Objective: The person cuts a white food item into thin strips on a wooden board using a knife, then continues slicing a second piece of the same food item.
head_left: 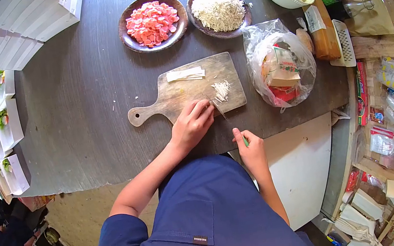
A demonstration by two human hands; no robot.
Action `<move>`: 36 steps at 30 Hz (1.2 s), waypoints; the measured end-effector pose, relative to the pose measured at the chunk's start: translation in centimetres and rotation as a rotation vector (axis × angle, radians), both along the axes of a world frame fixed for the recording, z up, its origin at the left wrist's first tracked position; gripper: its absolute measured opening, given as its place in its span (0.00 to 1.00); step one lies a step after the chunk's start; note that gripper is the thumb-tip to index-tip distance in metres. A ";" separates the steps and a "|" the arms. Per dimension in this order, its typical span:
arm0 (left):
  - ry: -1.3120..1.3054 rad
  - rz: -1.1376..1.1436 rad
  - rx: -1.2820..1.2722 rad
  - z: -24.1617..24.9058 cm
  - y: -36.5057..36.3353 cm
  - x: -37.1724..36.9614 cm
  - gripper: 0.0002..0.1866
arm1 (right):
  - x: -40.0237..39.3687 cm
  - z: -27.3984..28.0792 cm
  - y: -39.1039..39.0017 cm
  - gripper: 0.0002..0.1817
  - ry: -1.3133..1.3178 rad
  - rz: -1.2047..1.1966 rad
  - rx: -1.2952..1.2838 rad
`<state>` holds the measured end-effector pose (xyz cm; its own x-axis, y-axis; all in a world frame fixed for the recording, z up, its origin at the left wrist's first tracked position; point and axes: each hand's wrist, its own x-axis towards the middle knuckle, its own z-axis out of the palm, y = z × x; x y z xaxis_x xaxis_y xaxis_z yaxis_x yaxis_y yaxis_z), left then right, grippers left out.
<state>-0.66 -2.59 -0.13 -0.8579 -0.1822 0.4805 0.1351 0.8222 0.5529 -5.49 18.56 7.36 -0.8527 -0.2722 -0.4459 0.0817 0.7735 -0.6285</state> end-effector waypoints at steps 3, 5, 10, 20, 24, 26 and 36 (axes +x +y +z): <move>-0.011 -0.004 -0.008 0.1 0.0 0.0 0.15 | 0.1 -0.1 0.1 0.32 -0.014 0.015 0.049; -0.018 -0.002 -0.007 0.1 0.0 0.0 0.16 | 0.2 0.0 0.1 0.32 -0.010 0.018 0.059; -0.023 -0.009 -0.017 0.1 -0.1 0.0 0.16 | 0.4 0.4 0.4 0.30 0.025 0.005 0.006; -0.028 -0.030 -0.006 -0.2 -0.1 0.1 0.16 | -0.6 -1.1 -0.3 0.32 0.024 0.021 -0.056; -0.020 -0.016 -0.016 -0.1 0.0 0.1 0.17 | -2.4 -2.3 -1.8 0.32 -0.021 0.025 -0.069; -0.016 -0.011 -0.011 0.0 0.0 0.0 0.17 | -2.9 -2.4 -1.9 0.32 -0.043 0.014 -0.088; -0.021 -0.004 -0.014 -0.2 0.0 0.1 0.16 | -0.8 -0.5 0.2 0.30 -0.021 -0.010 -0.105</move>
